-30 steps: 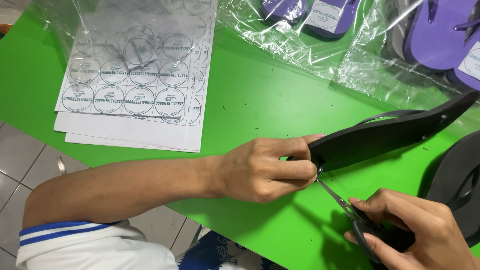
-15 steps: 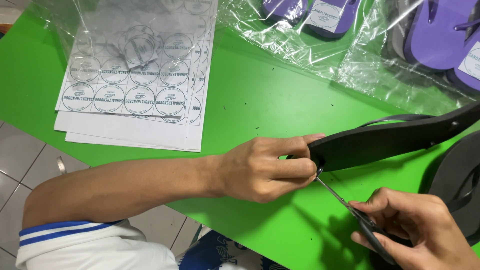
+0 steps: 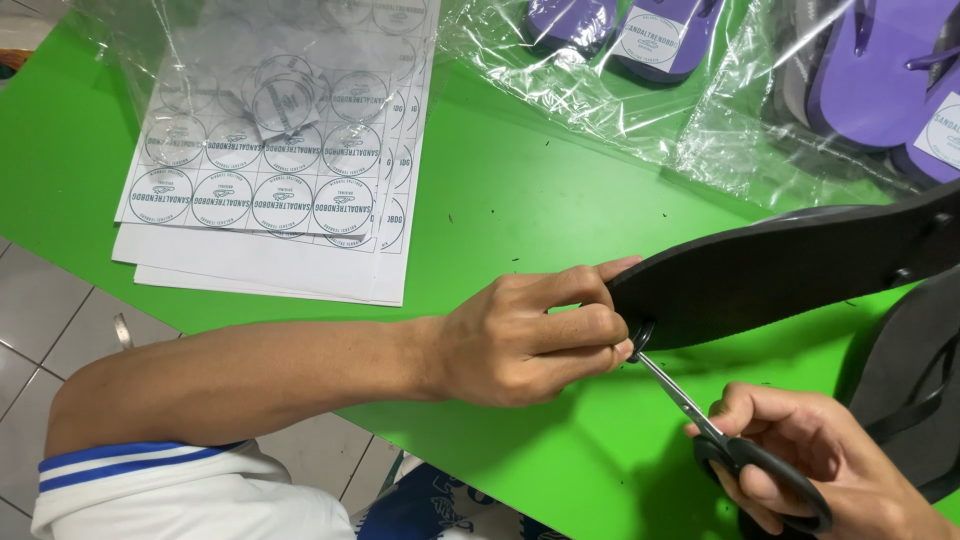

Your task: The person trims the excess material from the straps of a black sandal using shears and then places a pair of black sandals into a clear plastic bag.

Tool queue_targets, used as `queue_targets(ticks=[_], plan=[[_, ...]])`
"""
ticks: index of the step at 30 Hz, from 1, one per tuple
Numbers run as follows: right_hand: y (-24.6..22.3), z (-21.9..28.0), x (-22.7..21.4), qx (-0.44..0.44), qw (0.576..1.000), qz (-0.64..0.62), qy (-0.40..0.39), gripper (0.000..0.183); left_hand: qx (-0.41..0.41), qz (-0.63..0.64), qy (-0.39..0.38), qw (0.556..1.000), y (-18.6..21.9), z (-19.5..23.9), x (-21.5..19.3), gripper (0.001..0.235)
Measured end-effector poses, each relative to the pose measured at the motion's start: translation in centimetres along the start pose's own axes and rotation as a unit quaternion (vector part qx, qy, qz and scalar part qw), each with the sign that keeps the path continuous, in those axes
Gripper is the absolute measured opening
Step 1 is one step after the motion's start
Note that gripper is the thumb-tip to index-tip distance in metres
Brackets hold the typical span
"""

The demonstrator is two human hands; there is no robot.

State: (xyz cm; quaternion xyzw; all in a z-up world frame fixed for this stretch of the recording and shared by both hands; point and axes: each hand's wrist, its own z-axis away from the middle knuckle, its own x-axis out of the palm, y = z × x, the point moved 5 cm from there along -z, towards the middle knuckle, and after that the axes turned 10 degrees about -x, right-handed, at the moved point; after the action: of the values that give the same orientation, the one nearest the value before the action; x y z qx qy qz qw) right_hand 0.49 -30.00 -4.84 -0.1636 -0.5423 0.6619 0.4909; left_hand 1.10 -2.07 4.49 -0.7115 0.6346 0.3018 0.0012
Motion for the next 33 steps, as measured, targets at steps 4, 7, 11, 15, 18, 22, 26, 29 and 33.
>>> queue_targets(ticks=[4, 7, 11, 15, 18, 22, 26, 29, 33], plan=[[-0.2, -0.4, 2.2, -0.011, 0.996, -0.051, -0.067, 0.038, 0.007, -0.026, 0.017, 0.999, 0.2, 0.0, 0.0, 0.02], [0.4, -0.1, 2.2, 0.024, 0.997, -0.06, -0.047, 0.044, 0.017, -0.039, 0.03, 0.999, 0.4, -0.1, -0.1, 0.02], [-0.3, -0.3, 2.5, -0.022, 0.993, -0.081, -0.079, 0.05, 0.006, -0.044, 0.037, 0.998, 0.3, -0.1, -0.3, 0.024], [-0.8, -0.3, 1.9, -0.06, 0.998, -0.012, -0.029, 0.042, -0.028, -0.023, 0.024, 0.999, 0.0, 0.0, -0.2, 0.023], [-1.5, 0.0, 0.8, -0.112, 0.991, 0.066, -0.023, 0.049, -0.041, -0.012, 0.02, 0.999, -0.3, -0.3, -0.5, 0.022], [-1.3, 0.1, 0.4, -0.033, 0.98, 0.167, 0.1, 0.034, -0.042, -0.016, 0.018, 0.999, -0.5, -0.7, -0.9, 0.021], [-6.2, 0.1, 4.3, -0.199, 0.846, 0.48, 0.124, 0.041, -0.047, -0.03, 0.029, 0.998, -0.9, -0.8, -1.5, 0.011], [-8.5, 0.7, 4.8, -0.249, 0.763, 0.584, 0.122, 0.041, -0.051, -0.031, 0.031, 0.998, -1.1, -0.6, -1.9, 0.002], [-5.7, 2.4, -0.7, -0.359, 0.814, 0.435, 0.135, 0.058, -0.081, -0.002, 0.032, 0.996, -0.6, -1.5, -2.6, 0.008]])
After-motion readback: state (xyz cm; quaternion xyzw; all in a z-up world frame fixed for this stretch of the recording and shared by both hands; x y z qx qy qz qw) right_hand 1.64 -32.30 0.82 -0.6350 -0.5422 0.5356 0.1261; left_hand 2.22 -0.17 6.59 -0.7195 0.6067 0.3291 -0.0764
